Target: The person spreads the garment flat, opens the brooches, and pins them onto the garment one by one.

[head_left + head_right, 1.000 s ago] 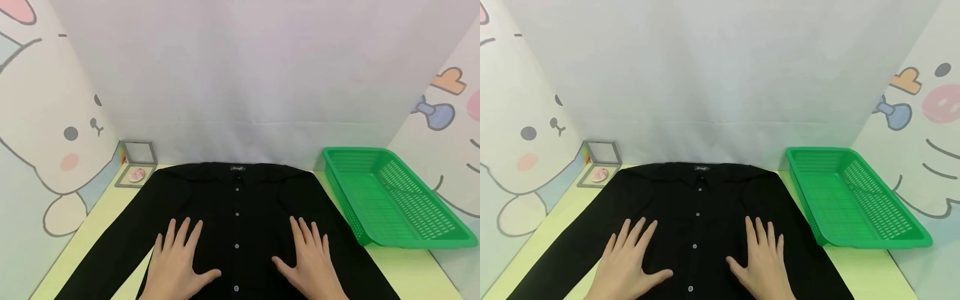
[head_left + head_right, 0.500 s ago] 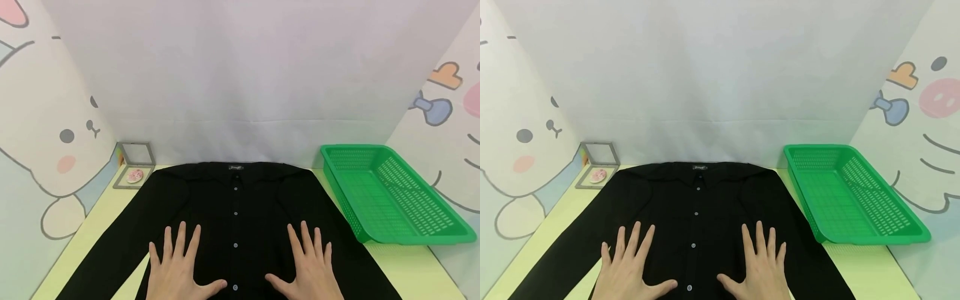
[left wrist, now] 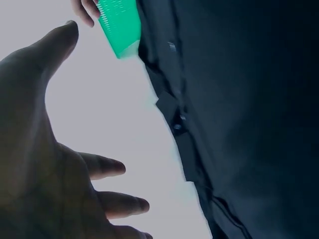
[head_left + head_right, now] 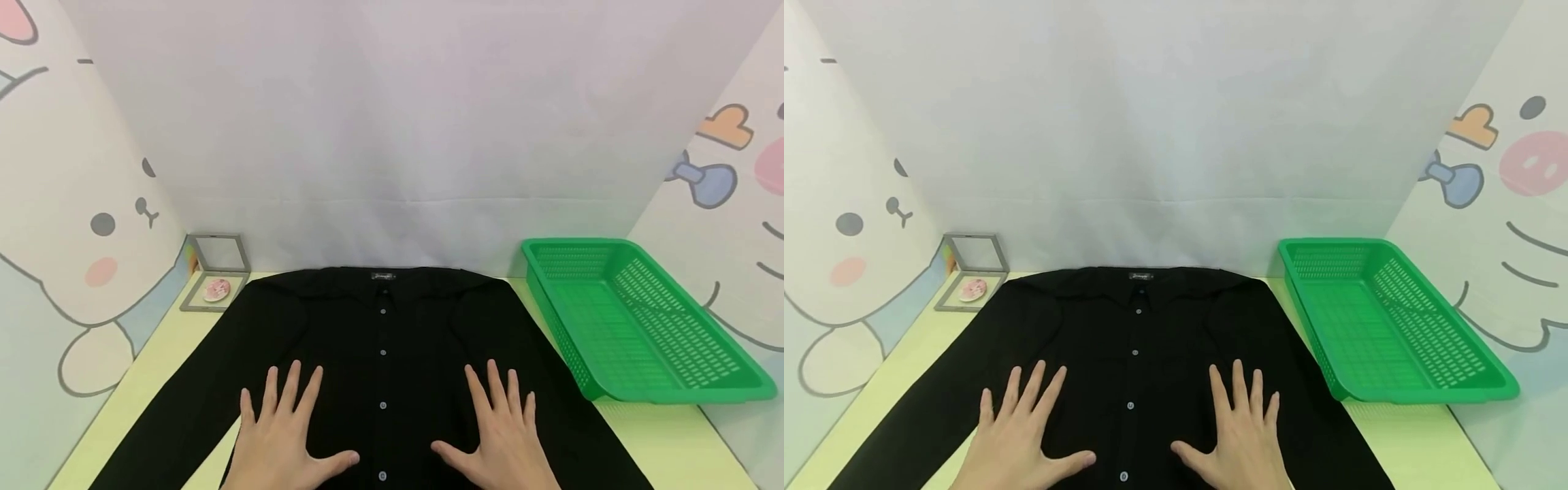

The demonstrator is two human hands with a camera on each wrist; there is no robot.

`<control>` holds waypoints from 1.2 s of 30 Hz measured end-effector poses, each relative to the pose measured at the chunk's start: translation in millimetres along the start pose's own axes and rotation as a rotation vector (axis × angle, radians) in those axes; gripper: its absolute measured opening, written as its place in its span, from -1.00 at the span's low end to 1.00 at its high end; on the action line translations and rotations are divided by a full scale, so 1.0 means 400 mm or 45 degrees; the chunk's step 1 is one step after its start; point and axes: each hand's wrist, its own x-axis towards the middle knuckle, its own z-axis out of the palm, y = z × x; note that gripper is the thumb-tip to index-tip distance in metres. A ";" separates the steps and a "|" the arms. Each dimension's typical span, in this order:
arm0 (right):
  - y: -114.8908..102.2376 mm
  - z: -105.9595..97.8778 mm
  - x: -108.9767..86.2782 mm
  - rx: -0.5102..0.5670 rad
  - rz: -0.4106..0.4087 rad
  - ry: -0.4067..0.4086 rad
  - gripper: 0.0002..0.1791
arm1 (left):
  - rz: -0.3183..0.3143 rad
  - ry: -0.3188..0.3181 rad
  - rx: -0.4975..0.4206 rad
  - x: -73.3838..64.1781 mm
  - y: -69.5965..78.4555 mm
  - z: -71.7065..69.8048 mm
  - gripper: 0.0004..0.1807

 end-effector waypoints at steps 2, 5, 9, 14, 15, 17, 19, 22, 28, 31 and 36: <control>0.004 0.004 0.004 0.008 0.004 -0.016 0.22 | -0.005 -0.054 -0.019 0.019 -0.030 -0.003 0.37; 0.009 0.007 0.009 0.028 0.010 -0.046 0.21 | -0.009 -0.093 -0.046 0.060 -0.092 -0.003 0.33; 0.015 0.011 0.014 0.057 0.012 -0.092 0.20 | -0.012 -0.142 -0.064 0.124 -0.174 -0.018 0.25; 0.019 0.022 0.016 0.096 0.018 -0.157 0.17 | -0.026 -0.138 -0.008 0.207 -0.259 -0.059 0.21; 0.020 0.023 0.015 0.100 0.017 -0.165 0.17 | -0.031 -0.137 0.003 0.223 -0.272 -0.072 0.22; 0.021 0.026 0.016 0.095 0.018 -0.174 0.17 | -0.036 -0.134 0.019 0.257 -0.294 -0.099 0.22; 0.022 0.028 0.018 0.090 0.013 -0.174 0.17 | -0.040 -0.128 0.018 0.291 -0.311 -0.127 0.22; 0.024 0.029 0.025 0.078 0.009 -0.180 0.19 | -0.036 -0.112 0.022 0.343 -0.335 -0.162 0.22; 0.036 0.031 0.053 0.002 -0.086 -0.153 0.21 | -0.065 -0.191 0.009 0.435 -0.383 -0.182 0.24; 0.035 0.030 0.071 -0.010 -0.166 -0.151 0.19 | -0.088 -0.239 -0.013 0.473 -0.415 -0.170 0.23; 0.014 0.004 0.107 0.039 -0.320 -0.141 0.13 | -0.075 -0.289 -0.059 0.528 -0.474 -0.151 0.08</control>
